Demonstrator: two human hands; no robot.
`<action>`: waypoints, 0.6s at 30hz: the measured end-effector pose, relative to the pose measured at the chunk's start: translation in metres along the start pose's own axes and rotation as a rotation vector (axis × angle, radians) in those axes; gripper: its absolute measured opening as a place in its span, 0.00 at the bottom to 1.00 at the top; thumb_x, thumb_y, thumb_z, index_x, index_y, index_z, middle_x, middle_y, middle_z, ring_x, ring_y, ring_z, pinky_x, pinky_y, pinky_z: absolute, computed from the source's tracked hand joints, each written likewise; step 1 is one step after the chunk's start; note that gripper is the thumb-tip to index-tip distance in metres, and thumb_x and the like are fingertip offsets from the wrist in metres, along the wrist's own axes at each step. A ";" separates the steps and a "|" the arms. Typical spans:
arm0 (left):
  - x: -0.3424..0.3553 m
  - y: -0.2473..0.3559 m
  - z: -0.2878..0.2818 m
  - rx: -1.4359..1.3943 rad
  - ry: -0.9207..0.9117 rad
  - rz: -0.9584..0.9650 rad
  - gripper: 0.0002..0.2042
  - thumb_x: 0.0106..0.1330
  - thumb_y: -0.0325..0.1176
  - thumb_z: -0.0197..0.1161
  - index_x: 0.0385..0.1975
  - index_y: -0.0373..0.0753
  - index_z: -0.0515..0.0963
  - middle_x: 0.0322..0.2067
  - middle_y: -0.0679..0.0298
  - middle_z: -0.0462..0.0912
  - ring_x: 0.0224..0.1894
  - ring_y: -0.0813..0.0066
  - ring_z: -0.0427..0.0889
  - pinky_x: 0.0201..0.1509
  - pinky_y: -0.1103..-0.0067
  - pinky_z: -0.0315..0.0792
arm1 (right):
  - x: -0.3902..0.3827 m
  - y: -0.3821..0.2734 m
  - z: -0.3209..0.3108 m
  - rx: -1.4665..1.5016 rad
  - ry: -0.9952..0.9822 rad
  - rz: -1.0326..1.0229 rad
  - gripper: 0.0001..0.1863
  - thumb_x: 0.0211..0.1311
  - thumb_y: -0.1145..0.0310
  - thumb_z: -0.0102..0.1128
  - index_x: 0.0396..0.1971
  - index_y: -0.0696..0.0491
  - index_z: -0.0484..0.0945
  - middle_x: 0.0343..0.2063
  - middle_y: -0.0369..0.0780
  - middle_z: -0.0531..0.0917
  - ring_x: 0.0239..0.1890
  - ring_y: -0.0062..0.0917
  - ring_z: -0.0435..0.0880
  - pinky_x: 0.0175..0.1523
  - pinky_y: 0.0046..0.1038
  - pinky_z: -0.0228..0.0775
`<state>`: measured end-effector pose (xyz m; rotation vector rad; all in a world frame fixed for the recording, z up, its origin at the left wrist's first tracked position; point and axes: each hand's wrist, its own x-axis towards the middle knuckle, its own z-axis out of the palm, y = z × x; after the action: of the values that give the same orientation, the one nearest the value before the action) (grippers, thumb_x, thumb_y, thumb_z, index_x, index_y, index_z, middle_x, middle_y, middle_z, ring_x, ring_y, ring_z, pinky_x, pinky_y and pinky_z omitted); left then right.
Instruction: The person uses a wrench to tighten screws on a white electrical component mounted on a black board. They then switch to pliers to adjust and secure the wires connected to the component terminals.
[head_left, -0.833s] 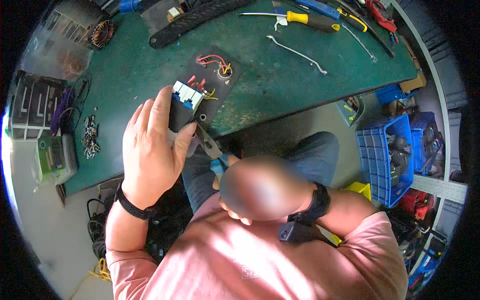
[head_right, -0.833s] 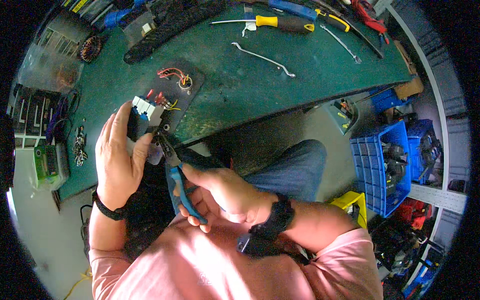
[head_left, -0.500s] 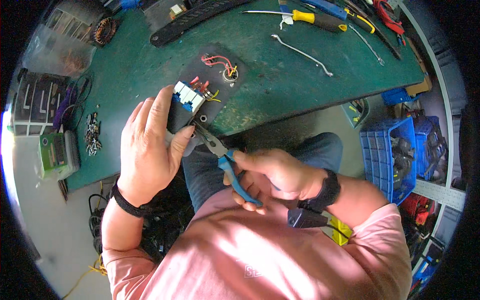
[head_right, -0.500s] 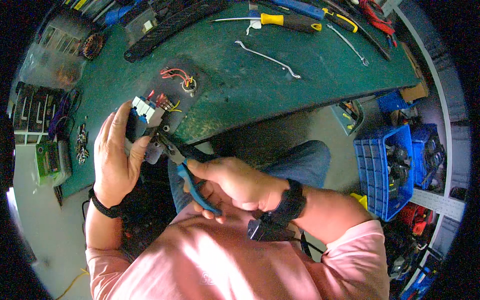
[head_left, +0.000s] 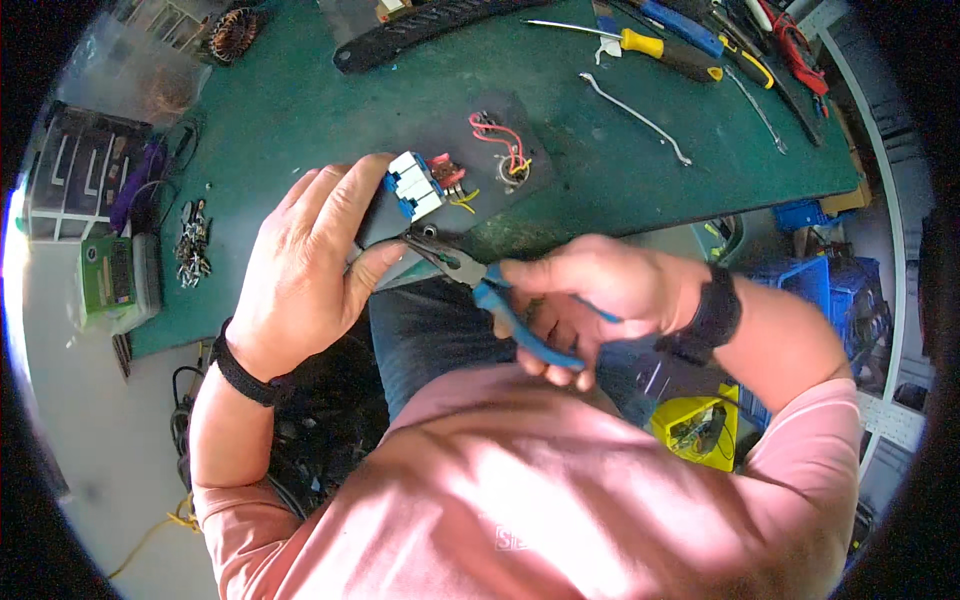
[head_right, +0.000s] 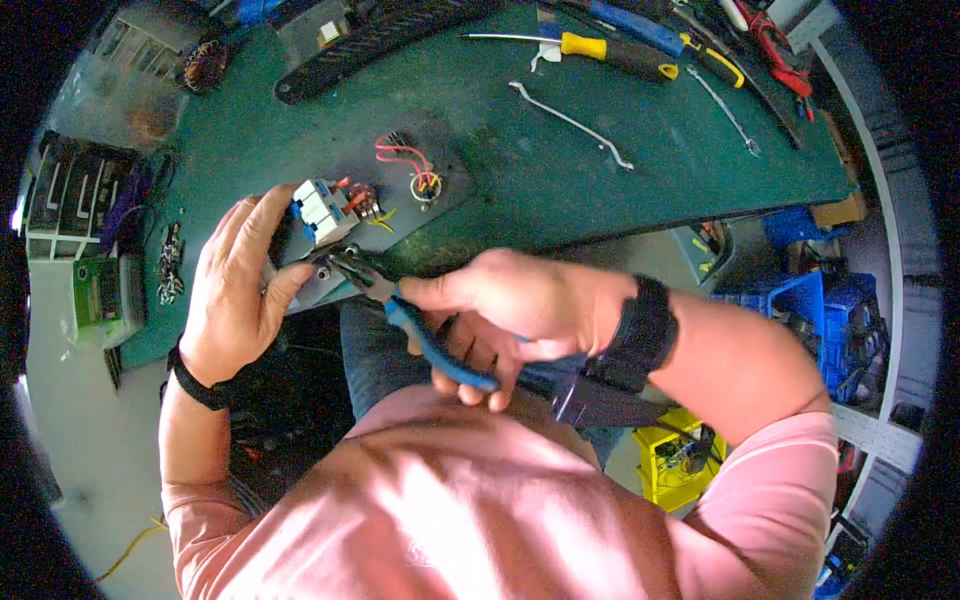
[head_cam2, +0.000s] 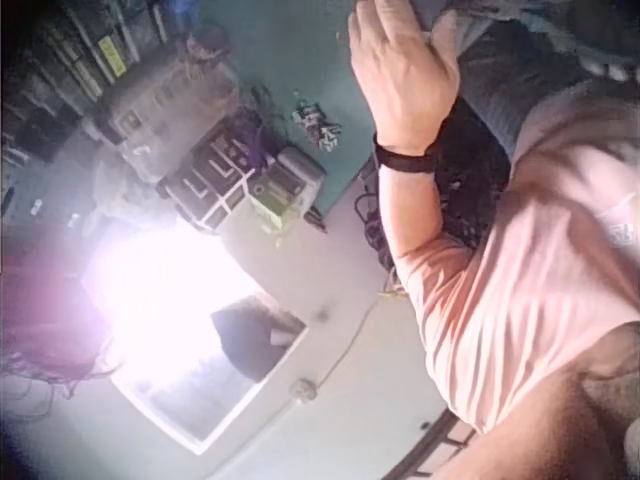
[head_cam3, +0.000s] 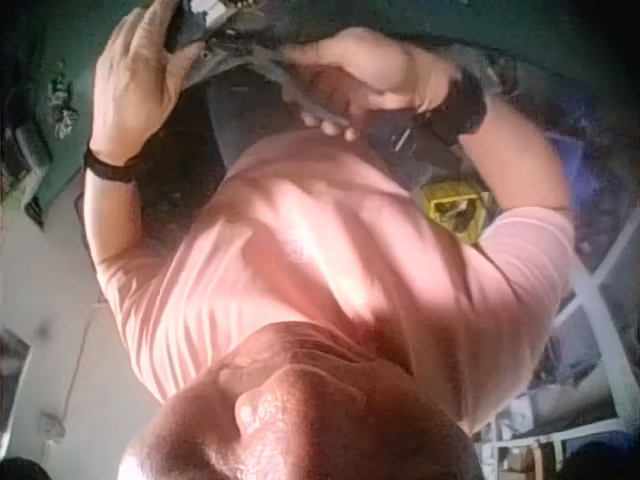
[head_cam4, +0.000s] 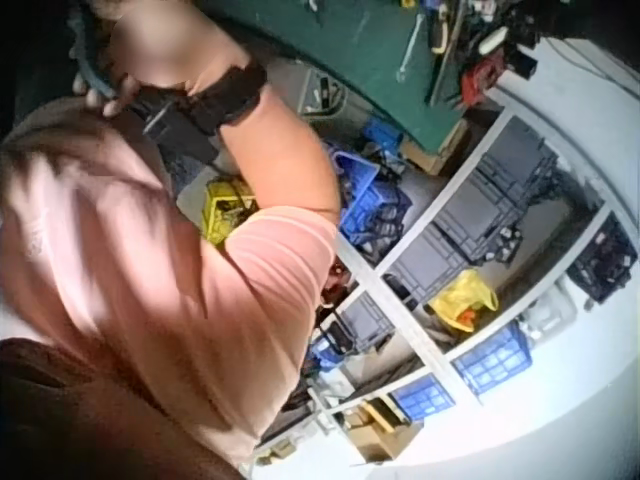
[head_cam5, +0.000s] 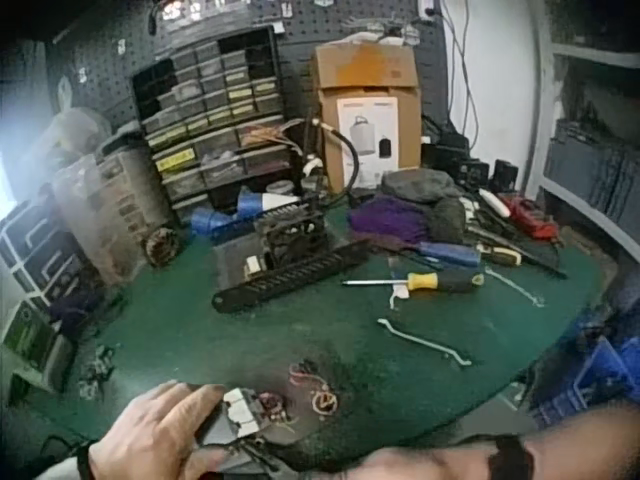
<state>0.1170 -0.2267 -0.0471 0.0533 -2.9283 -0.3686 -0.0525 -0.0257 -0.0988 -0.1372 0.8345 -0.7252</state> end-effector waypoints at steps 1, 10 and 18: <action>0.001 -0.001 0.000 -0.003 0.002 0.011 0.28 0.64 0.44 0.59 0.57 0.28 0.66 0.47 0.43 0.74 0.48 0.43 0.73 0.55 0.64 0.68 | 0.005 0.009 0.002 0.065 -0.047 -0.032 0.27 0.69 0.43 0.42 0.38 0.54 0.75 0.29 0.47 0.81 0.26 0.32 0.83 0.26 0.33 0.79; 0.001 0.005 0.010 0.072 0.143 0.019 0.27 0.58 0.38 0.63 0.54 0.28 0.67 0.36 0.47 0.74 0.39 0.47 0.75 0.45 0.65 0.70 | 0.044 0.057 0.022 0.338 -0.355 -0.287 0.28 0.71 0.46 0.40 0.51 0.57 0.70 0.45 0.51 0.78 0.50 0.39 0.79 0.43 0.38 0.81; -0.004 0.005 0.020 0.122 0.238 0.022 0.27 0.58 0.36 0.64 0.55 0.28 0.66 0.38 0.46 0.75 0.39 0.47 0.75 0.45 0.65 0.70 | 0.067 0.074 0.033 0.499 -0.287 -0.305 0.28 0.71 0.47 0.41 0.53 0.57 0.69 0.45 0.49 0.78 0.47 0.38 0.80 0.49 0.41 0.77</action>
<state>0.1168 -0.2167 -0.0656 0.0765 -2.7099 -0.1666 0.0403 -0.0176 -0.1471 0.0815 0.3431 -1.1502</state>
